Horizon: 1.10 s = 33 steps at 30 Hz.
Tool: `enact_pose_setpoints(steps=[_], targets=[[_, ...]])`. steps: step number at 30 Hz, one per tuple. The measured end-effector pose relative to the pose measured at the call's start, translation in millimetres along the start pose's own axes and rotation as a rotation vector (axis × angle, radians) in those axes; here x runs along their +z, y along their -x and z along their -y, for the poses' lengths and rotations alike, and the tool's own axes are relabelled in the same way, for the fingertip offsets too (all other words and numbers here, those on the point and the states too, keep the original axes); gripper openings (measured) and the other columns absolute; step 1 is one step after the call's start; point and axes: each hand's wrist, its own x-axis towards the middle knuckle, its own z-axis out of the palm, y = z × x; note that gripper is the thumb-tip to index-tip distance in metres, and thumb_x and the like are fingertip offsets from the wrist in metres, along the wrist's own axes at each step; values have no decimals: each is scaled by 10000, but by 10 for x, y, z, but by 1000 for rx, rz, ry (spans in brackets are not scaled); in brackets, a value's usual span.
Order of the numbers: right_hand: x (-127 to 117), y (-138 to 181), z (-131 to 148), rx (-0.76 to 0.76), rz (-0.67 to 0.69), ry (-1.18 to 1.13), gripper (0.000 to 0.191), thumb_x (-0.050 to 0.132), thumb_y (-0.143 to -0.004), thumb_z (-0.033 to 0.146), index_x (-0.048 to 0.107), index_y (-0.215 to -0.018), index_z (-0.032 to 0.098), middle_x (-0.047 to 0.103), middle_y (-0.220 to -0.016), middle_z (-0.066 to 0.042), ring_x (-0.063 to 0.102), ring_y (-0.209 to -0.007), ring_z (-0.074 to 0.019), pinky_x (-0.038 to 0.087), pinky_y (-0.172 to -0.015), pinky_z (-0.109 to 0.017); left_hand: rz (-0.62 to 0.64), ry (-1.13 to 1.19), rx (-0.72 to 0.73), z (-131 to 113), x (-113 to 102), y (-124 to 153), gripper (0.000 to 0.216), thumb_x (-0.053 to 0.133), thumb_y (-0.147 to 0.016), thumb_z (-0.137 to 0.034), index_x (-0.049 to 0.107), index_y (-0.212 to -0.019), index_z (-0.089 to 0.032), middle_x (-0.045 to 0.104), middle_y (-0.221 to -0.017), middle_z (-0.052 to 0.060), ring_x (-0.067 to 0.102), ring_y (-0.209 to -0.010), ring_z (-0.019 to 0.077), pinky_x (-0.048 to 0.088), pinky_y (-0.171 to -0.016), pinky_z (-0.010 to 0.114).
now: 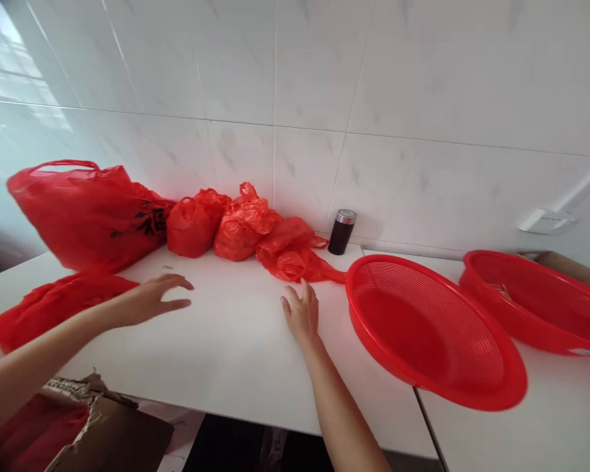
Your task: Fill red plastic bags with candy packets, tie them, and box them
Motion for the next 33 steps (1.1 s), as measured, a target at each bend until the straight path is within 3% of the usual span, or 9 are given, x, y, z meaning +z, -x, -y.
enact_pose_setpoints(steps=[2, 4, 8, 14, 20, 24, 27, 31, 33], targets=[[30, -107, -10, -7, 71, 148, 391, 496, -919, 379, 559, -1284, 255, 350, -1473, -139, 306, -1347, -355, 311, -1026, -538, 143, 75, 93, -385, 145, -83, 482, 538, -763, -624, 636, -1126, -323, 606, -1262, 42, 546, -1158, 270, 385, -995, 343], [34, -209, -33, 25, 156, 187, 441, 500, -921, 375, 504, -1340, 240, 434, -1419, -162, 352, -1324, -354, 323, -1007, -539, 239, 101, 140, -702, 259, -160, 479, 545, -763, -615, 633, -1146, -341, 604, -1277, 37, 543, -1174, 275, 405, -982, 353], [-26, -211, -20, -43, 253, 154, 474, 546, -893, 327, 479, -1350, 223, 621, -1230, -110, 533, -1156, -266, 375, -988, -438, 209, 71, 160, -1119, 416, -401, 563, 544, -772, -592, 565, -1266, -322, 563, -1332, 70, 525, -1207, 301, 434, -961, 391], [-262, 293, 183, -100, 242, 35, 496, 536, -876, 260, 454, -1365, 235, 637, -1192, -85, 574, -1064, -258, 447, -907, -413, 82, 42, 164, -1400, 835, -800, 803, 622, -743, -487, 314, -1467, -324, 307, -1540, 94, 356, -1346, 368, 359, -1026, 481], [-636, 895, 392, 23, 306, -101, 315, 518, -873, 220, 596, -1176, 253, 679, -952, -43, 623, -906, -223, 502, -804, -354, 102, 80, 147, -1517, 1173, -1156, 846, 627, -700, -600, 366, -1447, -302, 362, -1514, 121, 307, -1361, 420, 305, -1025, 583], [-783, 999, 379, 52, 325, -124, 324, 522, -881, 250, 573, -1200, 278, 662, -1019, -40, 616, -947, -221, 511, -821, -360, 83, 153, 139, -1607, 1179, -1303, 750, 629, -716, -556, 439, -1398, -309, 427, -1477, 98, 358, -1340, 397, 332, -1034, 531], [-804, 801, 229, 9, 154, -38, 399, 503, -894, 262, 511, -1292, 258, 567, -1254, -94, 530, -1150, -265, 463, -943, -429, 121, 238, 163, -1680, 1092, -1221, 666, 636, -721, -543, 522, -1332, -302, 566, -1353, 86, 504, -1242, 335, 426, -978, 428], [-706, 518, -24, 78, -39, 56, 557, 491, -901, 291, 344, -1437, 265, 462, -1373, -134, 444, -1257, -315, 454, -938, -491, 249, 345, 223, -1724, 764, -1023, 605, 769, -552, -589, 698, -1094, -328, 723, -1071, 46, 687, -913, 264, 536, -717, 311], [-619, 477, -117, 89, -13, 70, 499, 522, -883, 281, 432, -1373, 264, 540, -1273, -125, 501, -1185, -311, 468, -905, -480, 227, 383, 231, -1724, 550, -987, 510, 744, -572, -625, 729, -990, -333, 741, -944, 22, 697, -796, 221, 527, -632, 275]])
